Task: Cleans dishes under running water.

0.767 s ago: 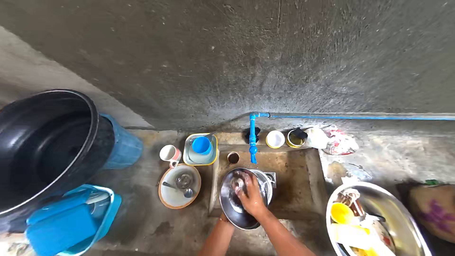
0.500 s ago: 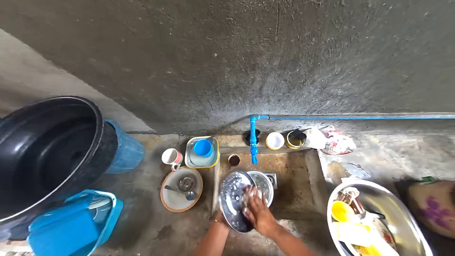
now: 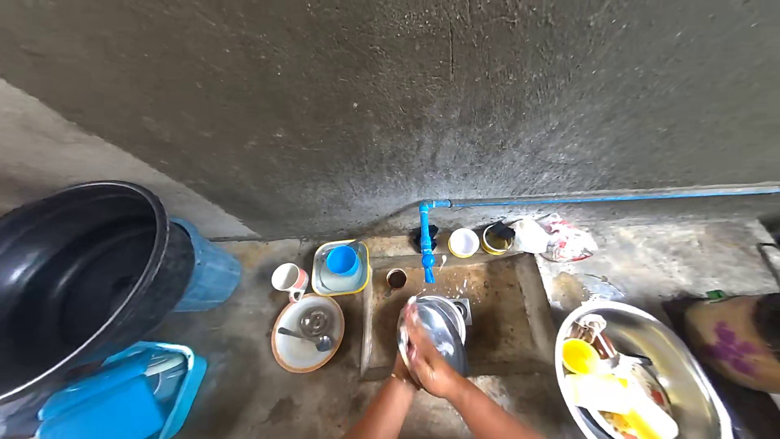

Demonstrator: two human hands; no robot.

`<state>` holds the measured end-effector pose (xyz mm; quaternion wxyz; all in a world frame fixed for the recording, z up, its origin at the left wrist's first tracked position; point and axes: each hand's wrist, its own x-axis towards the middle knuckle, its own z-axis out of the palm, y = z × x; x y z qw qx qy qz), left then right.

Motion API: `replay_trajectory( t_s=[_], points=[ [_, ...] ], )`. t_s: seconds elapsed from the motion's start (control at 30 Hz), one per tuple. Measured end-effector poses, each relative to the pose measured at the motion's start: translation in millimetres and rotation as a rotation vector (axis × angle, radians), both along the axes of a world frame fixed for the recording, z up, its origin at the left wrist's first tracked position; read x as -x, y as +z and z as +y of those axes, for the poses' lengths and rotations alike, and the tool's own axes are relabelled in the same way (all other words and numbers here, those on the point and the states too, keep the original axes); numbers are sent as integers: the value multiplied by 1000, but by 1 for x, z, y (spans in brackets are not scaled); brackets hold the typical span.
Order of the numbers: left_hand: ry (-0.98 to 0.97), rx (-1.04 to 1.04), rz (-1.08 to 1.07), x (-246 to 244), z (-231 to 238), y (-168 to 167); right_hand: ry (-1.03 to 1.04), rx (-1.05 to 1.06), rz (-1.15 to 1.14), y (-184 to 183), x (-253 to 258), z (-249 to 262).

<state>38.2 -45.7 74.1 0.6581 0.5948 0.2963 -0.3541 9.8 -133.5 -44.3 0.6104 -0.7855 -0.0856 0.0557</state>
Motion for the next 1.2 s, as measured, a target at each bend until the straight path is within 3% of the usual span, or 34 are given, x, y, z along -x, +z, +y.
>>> replay_trajectory(
  t_s=[0.07,0.1,0.17,0.23,0.33,0.47,0.57,0.67,0.73,0.77,0.8,0.9,0.93,1.07,1.1,1.13,1.2],
  points=[
    [15,90,-247,15,28,-66,92,-4,37,19,15,-1],
    [173,119,-257,8,21,-88,51,94,-9,24,21,-2],
    [339,193,-167,-8,11,-93,-89,184,-181,29,27,-8],
    [259,351,-132,-21,19,-109,-164,-35,-128,44,20,-27],
    [114,459,-352,-26,46,-136,-319,-374,114,58,7,-61],
    [-37,397,-506,-30,65,-87,-648,-307,183,31,-19,-111],
    [-326,308,-599,-36,64,-57,-642,-413,-107,47,-29,-109],
    [-635,95,-807,-36,43,-38,-351,-73,-475,74,-25,-59],
    [-668,-18,-970,-29,35,-25,-315,261,-687,76,-29,-30],
    [-659,-51,-1021,-26,34,-24,-338,290,-707,74,-34,-29],
    [-651,-60,-1046,-24,35,-25,-379,215,-639,72,-40,-35],
    [-670,-18,-986,-10,42,-22,-537,-233,-132,70,-59,-66],
    [-663,-2,-953,-4,42,-23,-551,-240,-69,67,-57,-67],
    [-697,-63,-910,-3,39,-34,-420,302,-370,70,-28,-34],
    [-697,-83,-918,0,39,-39,-400,332,-402,68,-27,-30],
    [-690,-99,-920,2,40,-42,-380,247,-321,67,-30,-33],
    [-666,-71,-927,8,41,-40,-437,-165,19,56,-50,-56]
  ],
)
